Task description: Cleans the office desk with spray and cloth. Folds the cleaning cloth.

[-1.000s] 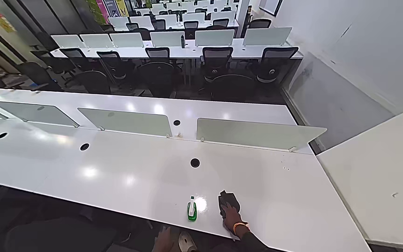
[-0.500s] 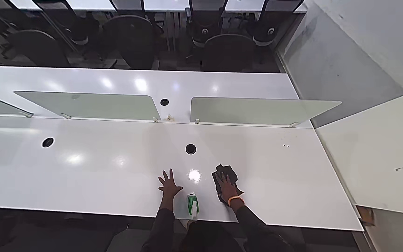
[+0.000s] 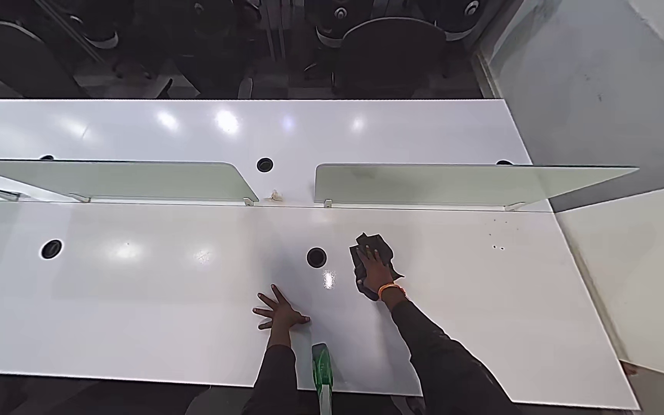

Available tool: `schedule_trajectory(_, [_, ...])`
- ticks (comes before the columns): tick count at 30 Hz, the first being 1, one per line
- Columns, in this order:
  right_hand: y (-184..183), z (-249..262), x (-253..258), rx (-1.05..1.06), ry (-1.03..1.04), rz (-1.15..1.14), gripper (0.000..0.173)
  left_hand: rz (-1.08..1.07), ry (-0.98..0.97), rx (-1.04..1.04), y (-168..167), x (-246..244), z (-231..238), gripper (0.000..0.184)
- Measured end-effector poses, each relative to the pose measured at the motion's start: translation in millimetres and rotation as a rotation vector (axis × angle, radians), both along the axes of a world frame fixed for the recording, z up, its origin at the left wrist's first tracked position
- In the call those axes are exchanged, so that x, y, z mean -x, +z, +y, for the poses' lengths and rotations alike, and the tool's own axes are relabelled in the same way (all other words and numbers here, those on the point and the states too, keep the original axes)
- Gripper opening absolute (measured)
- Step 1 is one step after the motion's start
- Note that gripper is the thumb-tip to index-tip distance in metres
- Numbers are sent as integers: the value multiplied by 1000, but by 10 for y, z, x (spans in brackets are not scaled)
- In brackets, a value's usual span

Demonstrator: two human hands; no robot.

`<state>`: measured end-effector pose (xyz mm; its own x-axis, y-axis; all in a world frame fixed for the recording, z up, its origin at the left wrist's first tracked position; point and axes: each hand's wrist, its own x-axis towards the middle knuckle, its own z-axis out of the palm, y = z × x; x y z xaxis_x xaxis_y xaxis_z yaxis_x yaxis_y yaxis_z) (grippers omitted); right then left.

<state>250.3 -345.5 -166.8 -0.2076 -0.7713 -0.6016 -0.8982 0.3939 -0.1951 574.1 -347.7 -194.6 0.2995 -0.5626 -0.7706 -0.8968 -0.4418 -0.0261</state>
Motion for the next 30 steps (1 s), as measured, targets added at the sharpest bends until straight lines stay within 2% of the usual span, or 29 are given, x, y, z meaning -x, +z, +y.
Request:
schedule_trajectory(5, [-14,-331,128,160,-137,-59,127,-30,2,-34,44,41,-35,180])
schedule_trajectory(10, [-27,-739,153,154,-180,-27,104,-40,6,-41,21,59,-62,181])
schedule_trajectory(15, [-82,-1244,-220,201,-265,-15,83,-42,12,-50,67,72,-84,180])
schedule_trajectory(17, [-85,-1395,-480,212,-200,-56,80,-38,19,-44,59,84,-95,181])
schedule_trajectory(22, [-82,-1476,-1044,166,150,-194,71,-35,33,-48,50,71,-95,182])
schedule_trajectory(24, [-86,-1465,-981,176,244,-245,71,-29,36,-42,42,69,-106,182])
schedule_trajectory(26, [-99,-1396,-751,197,249,-223,72,-33,37,-52,27,60,-92,182])
schedule_trajectory(28, [-72,-1318,-406,216,152,-104,75,-39,31,-59,41,78,-103,181])
schedule_trajectory(30, [-30,-1222,-53,215,-39,17,80,-41,31,-63,76,84,-119,179])
